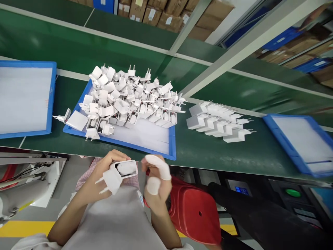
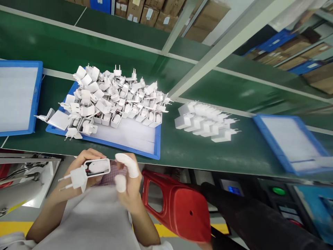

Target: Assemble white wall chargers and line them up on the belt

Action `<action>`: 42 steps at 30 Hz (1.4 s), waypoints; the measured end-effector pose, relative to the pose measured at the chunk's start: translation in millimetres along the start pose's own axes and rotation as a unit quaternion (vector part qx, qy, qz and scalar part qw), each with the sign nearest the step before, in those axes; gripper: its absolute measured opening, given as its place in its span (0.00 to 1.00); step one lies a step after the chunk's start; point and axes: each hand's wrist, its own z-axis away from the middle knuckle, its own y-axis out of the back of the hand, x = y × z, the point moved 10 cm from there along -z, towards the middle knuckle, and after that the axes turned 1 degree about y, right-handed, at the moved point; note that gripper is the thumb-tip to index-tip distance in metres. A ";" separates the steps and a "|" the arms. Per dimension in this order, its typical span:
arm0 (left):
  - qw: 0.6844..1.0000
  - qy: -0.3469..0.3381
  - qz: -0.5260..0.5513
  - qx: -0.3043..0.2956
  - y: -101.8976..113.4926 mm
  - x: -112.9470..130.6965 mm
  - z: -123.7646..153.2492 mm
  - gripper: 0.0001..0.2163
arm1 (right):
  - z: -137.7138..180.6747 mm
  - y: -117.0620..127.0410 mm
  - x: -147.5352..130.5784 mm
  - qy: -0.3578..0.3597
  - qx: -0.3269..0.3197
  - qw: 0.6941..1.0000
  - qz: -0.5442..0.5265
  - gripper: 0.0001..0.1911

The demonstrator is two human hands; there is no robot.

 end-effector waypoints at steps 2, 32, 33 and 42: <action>1.000 0.025 0.005 0.017 -0.2 -4.3 -2.0 0.13 | -0.9 20.3 -1.6 -0.003 0.063 0.998 -0.015 0.12; 0.989 0.119 -0.044 -0.080 -18.8 -12.4 11.8 0.15 | -8.2 -4.3 -39.8 0.055 -0.190 0.980 -0.013 0.15; 0.989 0.115 -0.040 -0.087 -19.3 -12.6 12.4 0.16 | -9.4 -4.4 -42.3 0.066 -0.200 0.977 -0.010 0.16; 0.987 0.097 -0.063 -0.108 -23.8 -8.4 8.3 0.13 | -12.4 -10.4 -41.5 0.017 -0.280 0.960 -0.001 0.22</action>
